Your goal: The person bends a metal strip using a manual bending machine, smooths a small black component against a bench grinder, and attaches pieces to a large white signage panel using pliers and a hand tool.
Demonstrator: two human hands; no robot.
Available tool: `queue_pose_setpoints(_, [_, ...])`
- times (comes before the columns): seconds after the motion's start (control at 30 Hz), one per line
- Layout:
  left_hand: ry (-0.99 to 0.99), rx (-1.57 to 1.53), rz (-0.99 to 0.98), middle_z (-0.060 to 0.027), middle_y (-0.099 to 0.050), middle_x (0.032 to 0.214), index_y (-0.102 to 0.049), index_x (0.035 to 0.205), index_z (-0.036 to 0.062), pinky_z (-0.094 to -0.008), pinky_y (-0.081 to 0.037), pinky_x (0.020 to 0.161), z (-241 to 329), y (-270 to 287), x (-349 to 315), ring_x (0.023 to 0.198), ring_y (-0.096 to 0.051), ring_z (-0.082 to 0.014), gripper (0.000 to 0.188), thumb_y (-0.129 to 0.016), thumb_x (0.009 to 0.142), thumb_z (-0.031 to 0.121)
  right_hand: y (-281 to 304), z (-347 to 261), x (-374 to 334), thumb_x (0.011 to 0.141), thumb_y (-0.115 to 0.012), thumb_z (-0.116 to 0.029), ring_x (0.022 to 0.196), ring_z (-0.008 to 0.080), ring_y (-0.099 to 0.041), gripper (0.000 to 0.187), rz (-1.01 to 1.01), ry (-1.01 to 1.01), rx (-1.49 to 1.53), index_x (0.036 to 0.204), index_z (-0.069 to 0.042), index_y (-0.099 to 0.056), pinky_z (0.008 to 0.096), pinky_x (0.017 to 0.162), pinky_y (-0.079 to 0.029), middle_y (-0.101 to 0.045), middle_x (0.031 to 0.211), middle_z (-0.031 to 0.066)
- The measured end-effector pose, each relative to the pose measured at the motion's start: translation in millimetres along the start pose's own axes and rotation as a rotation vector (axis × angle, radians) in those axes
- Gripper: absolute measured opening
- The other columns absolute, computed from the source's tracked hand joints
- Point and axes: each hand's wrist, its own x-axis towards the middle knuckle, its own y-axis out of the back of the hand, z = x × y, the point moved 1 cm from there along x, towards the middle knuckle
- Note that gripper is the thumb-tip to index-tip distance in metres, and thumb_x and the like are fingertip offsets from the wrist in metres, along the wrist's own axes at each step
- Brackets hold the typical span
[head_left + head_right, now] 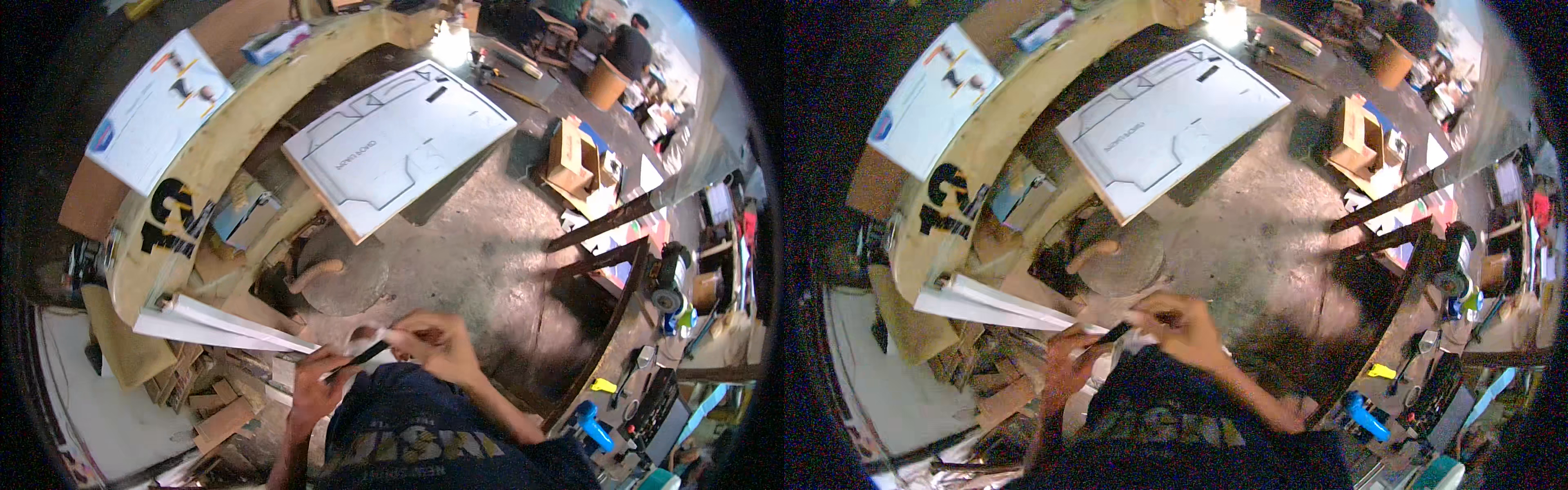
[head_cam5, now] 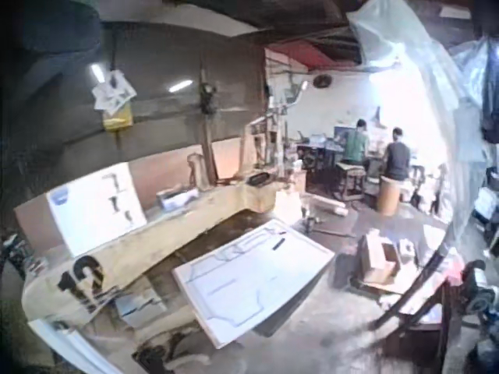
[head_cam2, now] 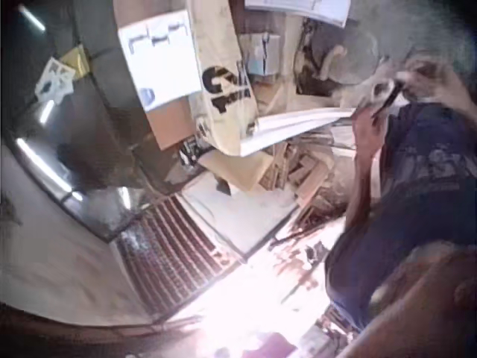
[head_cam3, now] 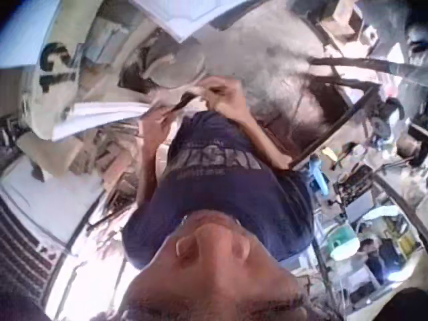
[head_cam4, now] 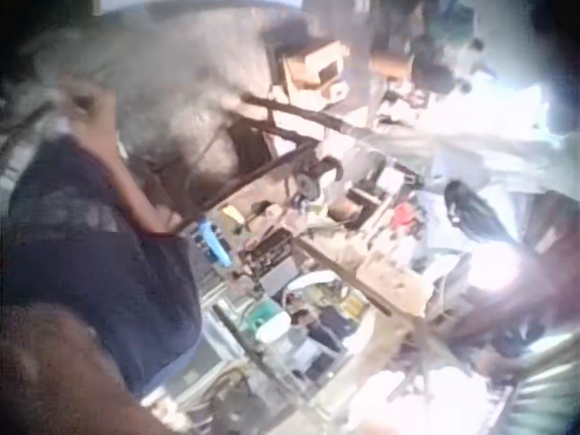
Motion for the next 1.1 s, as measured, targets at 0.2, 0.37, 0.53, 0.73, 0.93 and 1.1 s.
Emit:
queue_pose_setpoints(0.2, [-0.024, -0.387, -0.499, -0.0145, -0.064, 0.078, -0.074, 0.093, -0.001, -0.0364, -0.047, 0.059, 5.0, -119.2, 153.6, 0.065, -0.063, -0.0267, 0.017, -0.077, 0.08, 0.01, 114.9, 4.0, -13.3, 0.086, -0.074, -0.01, 0.069, 0.0097, -0.061, 0.012, 0.789, 0.02, -0.039, 0.088, 0.002, -0.071, 0.0237, 0.063, -0.048, -0.069, 0.078, 0.0041])
queue_pose_setpoints(0.37, [-0.237, -0.446, -0.799, -0.016, -0.064, 0.08, -0.072, 0.095, -0.0016, -0.0383, -0.048, 0.068, 50.7, -235.9, 273.4, 0.074, -0.063, -0.0319, 0.018, -0.072, 0.083, 0.011, 233.7, 12.6, -26.5, 0.088, -0.071, -0.008, 0.066, 0.0052, -0.054, 0.011, 1.231, 0.144, -0.043, 0.081, 0.0, -0.067, 0.0213, 0.063, -0.043, -0.062, 0.072, -0.0022])
queue_pose_setpoints(0.53, [-0.292, -0.485, -1.206, -0.0137, -0.066, 0.087, -0.071, 0.099, -0.0017, -0.0366, -0.05, 0.064, 97.4, -331.9, 369.6, 0.071, -0.063, -0.0226, 0.019, -0.073, 0.083, 0.009, 306.8, -13.8, -23.0, 0.085, -0.075, -0.011, 0.071, 0.0095, -0.062, 0.015, 1.495, -0.01, -0.034, 0.089, 0.003, -0.072, 0.0264, 0.066, -0.05, -0.071, 0.08, 0.0032])
queue_pose_setpoints(0.73, [-0.256, -0.467, -1.689, -0.0094, -0.068, 0.093, -0.069, 0.104, -0.0039, -0.0268, -0.057, 0.066, 193.2, -417.7, 410.4, 0.081, -0.066, -0.0138, 0.02, -0.073, 0.085, 0.002, 334.1, -47.9, -59.7, 0.088, -0.074, -0.02, 0.067, 0.0077, -0.063, 0.021, 1.806, 0.252, 0.255, 0.086, 0.001, -0.073, 0.0235, 0.06, -0.05, -0.069, 0.075, 0.0029])
queue_pose_setpoints(0.93, [-0.509, -0.485, -1.953, -0.0052, -0.069, 0.084, -0.068, 0.104, -0.0052, -0.024, -0.056, 0.067, 271.1, -465.6, 367.1, 0.077, -0.066, -0.0109, 0.018, -0.07, 0.088, 0.001, 313.9, -32.1, -104.2, 0.093, -0.07, -0.019, 0.063, 0.0022, -0.055, 0.02, 2.202, 0.275, 0.284, 0.084, -0.002, -0.069, 0.0203, 0.056, -0.043, -0.063, 0.07, -0.0037])
queue_pose_setpoints(1.1, [-0.83, -0.523, -2.118, -0.0046, -0.069, 0.079, -0.069, 0.101, -0.005, -0.0246, -0.053, 0.065, 323.3, -523.0, 292.2, 0.07, -0.065, -0.0094, 0.018, -0.072, 0.085, 0.003, 285.4, -11.3, -150.3, 0.096, -0.065, -0.018, 0.067, 0.0056, -0.059, 0.02, 2.657, 0.111, 0.231, 0.091, 0.002, -0.069, 0.0228, 0.061, -0.048, -0.065, 0.075, -0.0012])
